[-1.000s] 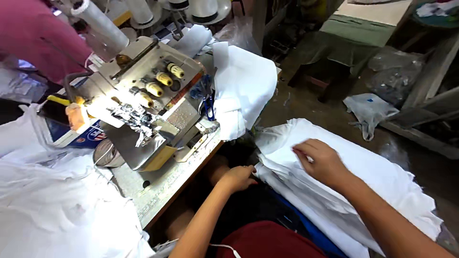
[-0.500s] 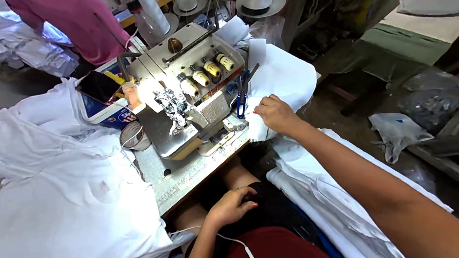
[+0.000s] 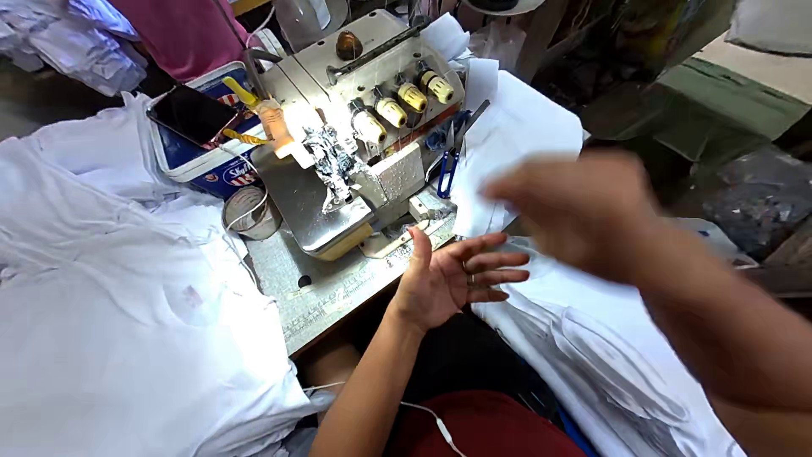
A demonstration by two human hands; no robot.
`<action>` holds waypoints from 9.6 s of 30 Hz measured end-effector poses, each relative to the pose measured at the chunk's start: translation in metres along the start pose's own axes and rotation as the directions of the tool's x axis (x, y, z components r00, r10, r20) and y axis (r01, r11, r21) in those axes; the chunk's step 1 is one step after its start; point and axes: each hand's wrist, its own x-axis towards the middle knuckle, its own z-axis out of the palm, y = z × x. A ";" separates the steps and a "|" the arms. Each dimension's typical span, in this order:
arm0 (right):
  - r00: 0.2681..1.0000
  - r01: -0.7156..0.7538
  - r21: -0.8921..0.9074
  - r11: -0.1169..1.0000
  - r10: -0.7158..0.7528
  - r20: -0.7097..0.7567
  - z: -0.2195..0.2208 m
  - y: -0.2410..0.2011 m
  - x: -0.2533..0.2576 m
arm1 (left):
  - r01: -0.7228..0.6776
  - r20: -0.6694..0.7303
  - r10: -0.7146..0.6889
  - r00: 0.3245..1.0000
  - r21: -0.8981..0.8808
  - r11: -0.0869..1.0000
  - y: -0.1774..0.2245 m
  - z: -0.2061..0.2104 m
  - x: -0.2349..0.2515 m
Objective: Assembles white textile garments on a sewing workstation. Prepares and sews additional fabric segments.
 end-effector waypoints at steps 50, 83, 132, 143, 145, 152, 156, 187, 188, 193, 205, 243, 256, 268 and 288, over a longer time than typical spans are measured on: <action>0.920 -0.119 0.569 0.814 0.306 -0.245 0.191 -0.070 0.020 | 0.054 -0.403 0.468 0.787 0.800 0.598 0.081 -0.030 -0.118; 0.566 -0.421 0.846 0.327 0.824 -0.036 0.197 -0.057 0.045 | 0.631 -0.312 0.765 0.564 0.760 -0.155 0.128 -0.050 -0.062; 0.969 -0.152 0.961 0.233 -0.155 0.191 0.239 -0.219 0.157 | 0.494 0.202 0.963 0.180 0.828 -0.266 0.237 0.003 -0.395; 0.613 -0.471 0.882 0.004 0.721 0.323 0.185 -0.093 0.013 | 0.518 -0.347 0.430 0.834 0.760 -0.392 0.224 -0.062 -0.050; 0.549 -0.481 0.877 0.011 0.784 0.291 0.184 -0.081 -0.001 | 0.648 -0.525 0.392 0.755 0.688 -0.327 0.212 -0.065 -0.027; 0.522 -0.421 0.899 0.118 0.842 0.134 0.192 -0.068 0.004 | 0.828 -0.618 0.554 0.558 0.461 -0.319 0.192 -0.063 0.011; 0.576 -0.404 0.888 0.220 0.815 0.060 0.206 -0.057 0.003 | 0.829 -0.586 0.594 0.550 0.466 -0.308 0.189 -0.076 0.013; 0.932 -0.073 0.941 0.331 0.358 -0.054 0.145 -0.101 -0.027 | -0.437 -0.081 0.544 0.835 0.503 0.746 0.014 -0.013 -0.118; 0.934 -0.066 0.948 0.313 0.352 -0.052 0.146 -0.103 -0.026 | -0.445 -0.048 0.538 0.842 0.503 0.741 0.014 -0.015 -0.117; 0.942 -0.045 0.851 0.524 0.306 -0.139 0.151 -0.103 -0.028 | -0.429 0.031 0.523 0.852 0.613 0.663 0.022 -0.022 -0.119; 0.865 -0.479 0.828 0.292 0.317 0.388 0.130 -0.087 -0.014 | 0.166 -0.148 0.719 0.679 0.985 0.046 0.044 -0.016 -0.131; 0.827 -0.339 0.690 0.639 0.552 -0.105 0.185 -0.071 -0.006 | 0.261 -0.076 0.347 0.935 0.810 -0.526 0.154 -0.010 -0.105; 0.680 -0.382 0.831 0.404 0.732 -0.044 0.202 -0.052 0.021 | 0.256 -0.147 0.504 0.851 0.955 -0.152 0.154 -0.062 -0.054; 0.716 -0.497 0.742 0.449 0.695 0.059 0.197 -0.052 0.021 | 0.463 -0.268 0.547 0.793 0.848 -0.257 0.151 -0.057 -0.038; 0.786 -0.413 0.532 0.739 0.585 -0.201 0.199 -0.034 0.034 | 0.520 -0.387 0.760 0.521 0.851 0.077 0.146 -0.064 -0.008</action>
